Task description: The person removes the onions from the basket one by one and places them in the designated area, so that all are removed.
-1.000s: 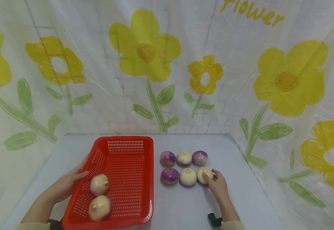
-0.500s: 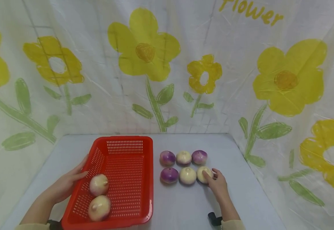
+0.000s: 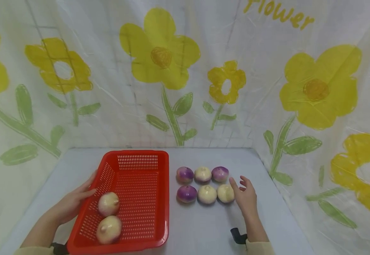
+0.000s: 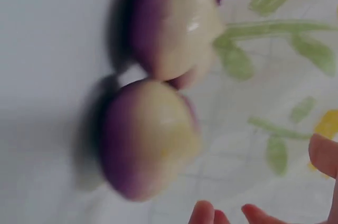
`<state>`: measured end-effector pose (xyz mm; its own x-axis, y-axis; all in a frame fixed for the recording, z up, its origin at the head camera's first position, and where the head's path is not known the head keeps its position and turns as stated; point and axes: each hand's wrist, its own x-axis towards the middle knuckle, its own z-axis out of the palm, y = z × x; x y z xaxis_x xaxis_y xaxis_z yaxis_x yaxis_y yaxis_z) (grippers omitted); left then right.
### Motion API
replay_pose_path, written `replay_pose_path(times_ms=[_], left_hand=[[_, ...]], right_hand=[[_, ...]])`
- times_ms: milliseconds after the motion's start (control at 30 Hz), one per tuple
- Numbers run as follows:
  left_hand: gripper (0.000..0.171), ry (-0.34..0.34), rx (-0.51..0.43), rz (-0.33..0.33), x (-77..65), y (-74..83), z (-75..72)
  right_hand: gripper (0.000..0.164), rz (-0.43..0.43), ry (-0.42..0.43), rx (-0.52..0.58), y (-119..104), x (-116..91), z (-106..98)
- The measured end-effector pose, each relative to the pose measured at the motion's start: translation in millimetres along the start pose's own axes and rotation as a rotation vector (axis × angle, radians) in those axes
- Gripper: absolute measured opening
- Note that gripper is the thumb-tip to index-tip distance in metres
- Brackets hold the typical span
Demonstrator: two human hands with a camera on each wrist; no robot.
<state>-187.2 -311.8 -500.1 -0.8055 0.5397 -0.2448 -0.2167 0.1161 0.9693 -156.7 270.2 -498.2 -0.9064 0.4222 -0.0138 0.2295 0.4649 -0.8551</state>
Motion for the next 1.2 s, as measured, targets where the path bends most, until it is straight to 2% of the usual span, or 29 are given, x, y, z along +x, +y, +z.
replay_pose_path(times_ms=[167,267,567,833,1200], left_hand=[[0.066,-0.001,-0.003,-0.001,-0.1,-1.1,0.3],[0.066,0.008,-0.003,-0.002,-0.1,-1.7,0.6],[0.067,0.024,0.013,-0.013,1.6,-1.9,3.5],[0.067,0.024,0.023,-0.005,1.4,-0.9,3.3],[0.067,0.035,0.021,-0.011,0.0,-0.5,2.5]], right_hand=[[0.064,-0.071,-0.059,0.067,-27.9,-7.1,5.3],[0.060,-0.110,-0.090,0.091,-41.7,-10.8,11.2],[0.066,-0.189,-0.194,0.145,-75.5,-26.2,29.8],[0.065,-0.242,-0.324,0.238,-104.6,-38.4,55.8],[0.068,-0.336,-0.513,0.258,-154.5,-55.7,95.4]])
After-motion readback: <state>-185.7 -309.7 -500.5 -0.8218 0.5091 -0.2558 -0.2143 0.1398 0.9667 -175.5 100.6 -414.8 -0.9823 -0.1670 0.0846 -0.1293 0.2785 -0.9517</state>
